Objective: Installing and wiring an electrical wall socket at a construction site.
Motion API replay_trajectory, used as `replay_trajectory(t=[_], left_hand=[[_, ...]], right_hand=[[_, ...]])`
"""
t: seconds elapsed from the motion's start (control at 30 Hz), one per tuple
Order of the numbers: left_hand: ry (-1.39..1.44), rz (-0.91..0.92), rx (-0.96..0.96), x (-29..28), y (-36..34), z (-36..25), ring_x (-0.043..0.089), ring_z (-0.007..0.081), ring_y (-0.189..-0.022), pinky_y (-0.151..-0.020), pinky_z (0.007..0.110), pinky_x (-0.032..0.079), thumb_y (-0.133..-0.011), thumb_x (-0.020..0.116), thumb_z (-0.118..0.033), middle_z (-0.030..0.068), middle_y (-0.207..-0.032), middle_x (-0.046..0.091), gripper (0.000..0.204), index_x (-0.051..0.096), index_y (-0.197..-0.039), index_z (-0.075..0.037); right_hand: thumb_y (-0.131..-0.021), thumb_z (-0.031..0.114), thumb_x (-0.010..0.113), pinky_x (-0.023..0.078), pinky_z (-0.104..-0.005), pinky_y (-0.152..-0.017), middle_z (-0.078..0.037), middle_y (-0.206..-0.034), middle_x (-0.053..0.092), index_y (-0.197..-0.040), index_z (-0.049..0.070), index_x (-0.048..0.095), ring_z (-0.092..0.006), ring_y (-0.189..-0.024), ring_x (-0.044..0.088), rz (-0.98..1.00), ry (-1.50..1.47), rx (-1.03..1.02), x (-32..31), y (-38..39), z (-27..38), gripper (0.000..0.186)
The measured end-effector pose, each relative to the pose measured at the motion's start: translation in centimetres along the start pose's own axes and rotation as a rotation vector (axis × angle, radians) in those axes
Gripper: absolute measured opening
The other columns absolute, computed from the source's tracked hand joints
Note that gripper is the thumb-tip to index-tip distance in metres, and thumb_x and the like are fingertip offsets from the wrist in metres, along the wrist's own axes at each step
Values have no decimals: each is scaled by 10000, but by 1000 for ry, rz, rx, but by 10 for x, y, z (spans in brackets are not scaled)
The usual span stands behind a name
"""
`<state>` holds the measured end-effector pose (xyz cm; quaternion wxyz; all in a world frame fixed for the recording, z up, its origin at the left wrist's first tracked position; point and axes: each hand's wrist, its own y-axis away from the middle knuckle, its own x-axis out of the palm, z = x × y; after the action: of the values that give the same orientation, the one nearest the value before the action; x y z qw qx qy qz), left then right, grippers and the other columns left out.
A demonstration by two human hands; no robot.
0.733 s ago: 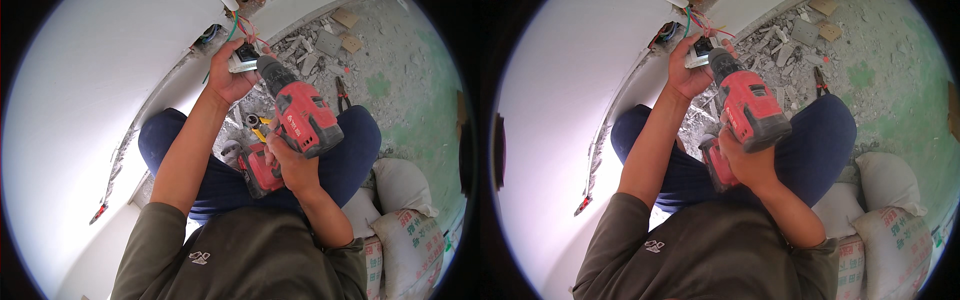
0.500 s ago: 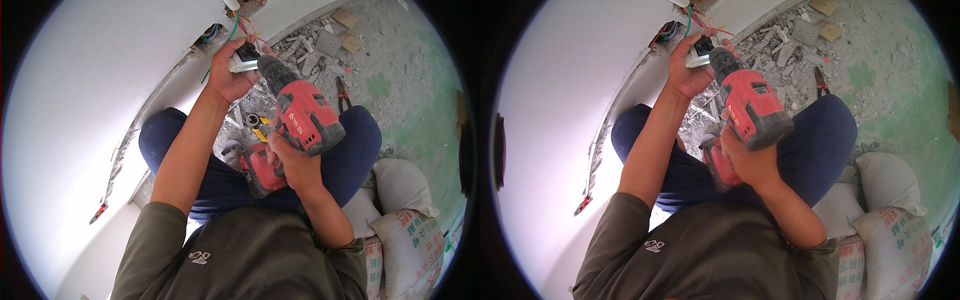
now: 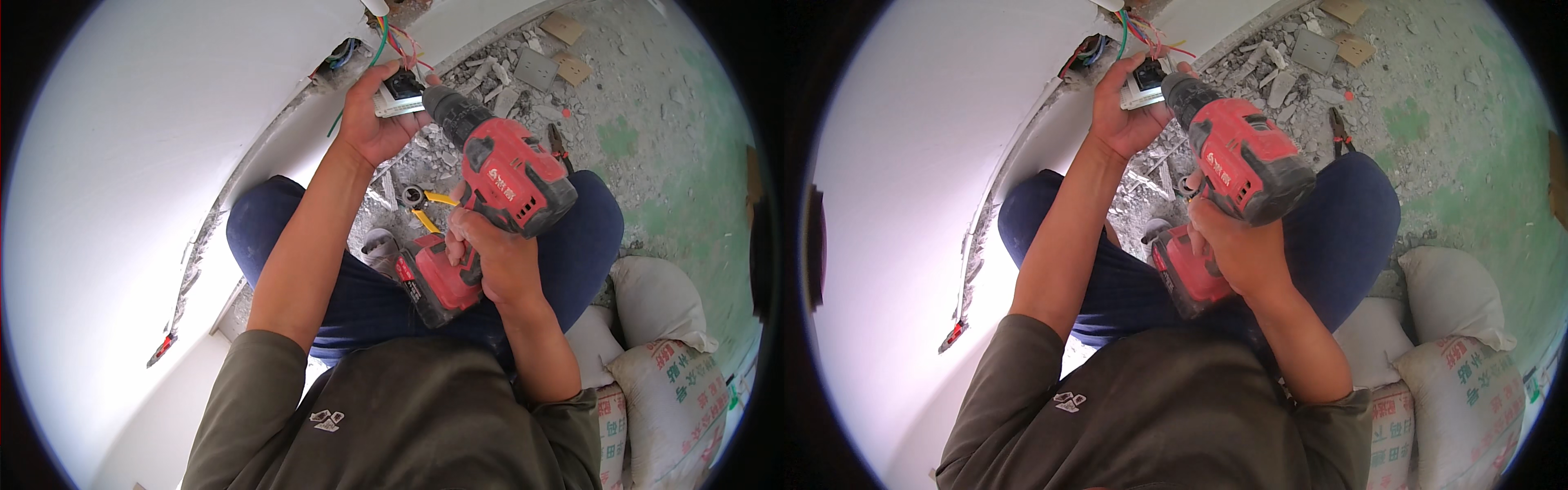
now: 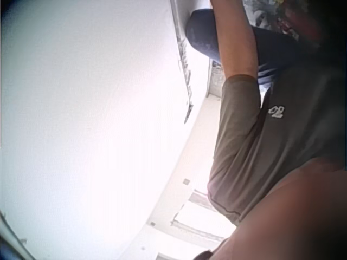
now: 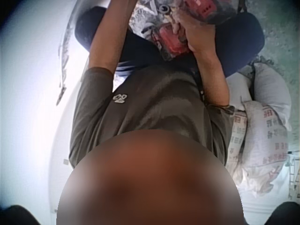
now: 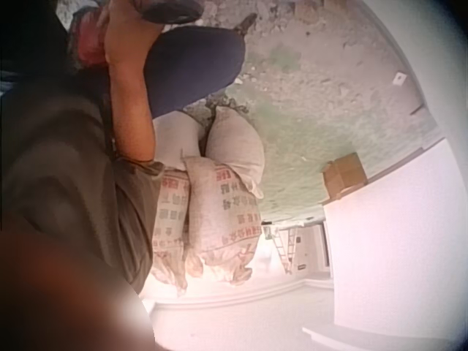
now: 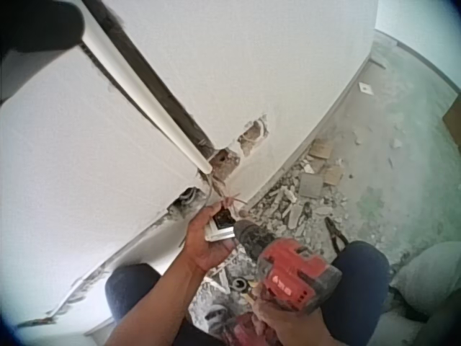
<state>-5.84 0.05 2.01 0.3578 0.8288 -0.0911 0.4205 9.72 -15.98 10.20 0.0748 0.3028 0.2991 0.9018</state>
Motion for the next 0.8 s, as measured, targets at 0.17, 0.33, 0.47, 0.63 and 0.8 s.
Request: replay_trajectory(t=[0.17, 0.33, 0.47, 0.63, 0.8], left_hand=[[-45, 33, -3, -3, -1, -2, 599, 308, -1014, -886, 498, 521, -923, 565, -289, 221, -1091, 611, 285, 590, -1092, -60], [10, -18, 18, 0, 0, 1, 580, 313, -1059, -898, 534, 513, -924, 572, -269, 181, -1082, 588, 275, 584, -1081, -44], [11, -14, 16, 1, 0, 1, 570, 316, -1083, -904, 556, 507, -923, 575, -257, 162, -1076, 572, 271, 579, -1078, -35], [-20, 12, 13, 1, 0, 1, 595, 326, -1032, -894, 520, 515, -928, 552, -270, 208, -1092, 605, 276, 580, -1094, -51], [-37, 8, 6, -1, -2, -1, 607, 327, -1004, -870, 491, 523, -928, 548, -274, 229, -1084, 619, 276, 582, -1098, -58]], right_hand=[[-829, 10, 599, 445, -285, -503, -51, -683, 544, -1016, -9, 549, -137, -523, 534, -8, 9, -1, 0, -1, -2, 194], [-829, 16, 601, 442, -286, -501, -47, -676, 536, -1014, -9, 552, -137, -523, 534, 3, 6, -4, -3, -1, -1, 193], [-827, 15, 602, 443, -287, -502, -47, -673, 536, -1012, -9, 553, -137, -522, 533, -16, -4, 1, -1, -1, 0, 194], [-824, 2, 593, 442, -285, -502, -49, -676, 540, -1017, -9, 548, -136, -521, 532, -12, -25, -10, -1, 0, -1, 199], [-823, -3, 590, 441, -284, -502, -49, -678, 541, -1015, -8, 545, -133, -521, 531, -4, -18, -5, -2, 0, 0, 198]])
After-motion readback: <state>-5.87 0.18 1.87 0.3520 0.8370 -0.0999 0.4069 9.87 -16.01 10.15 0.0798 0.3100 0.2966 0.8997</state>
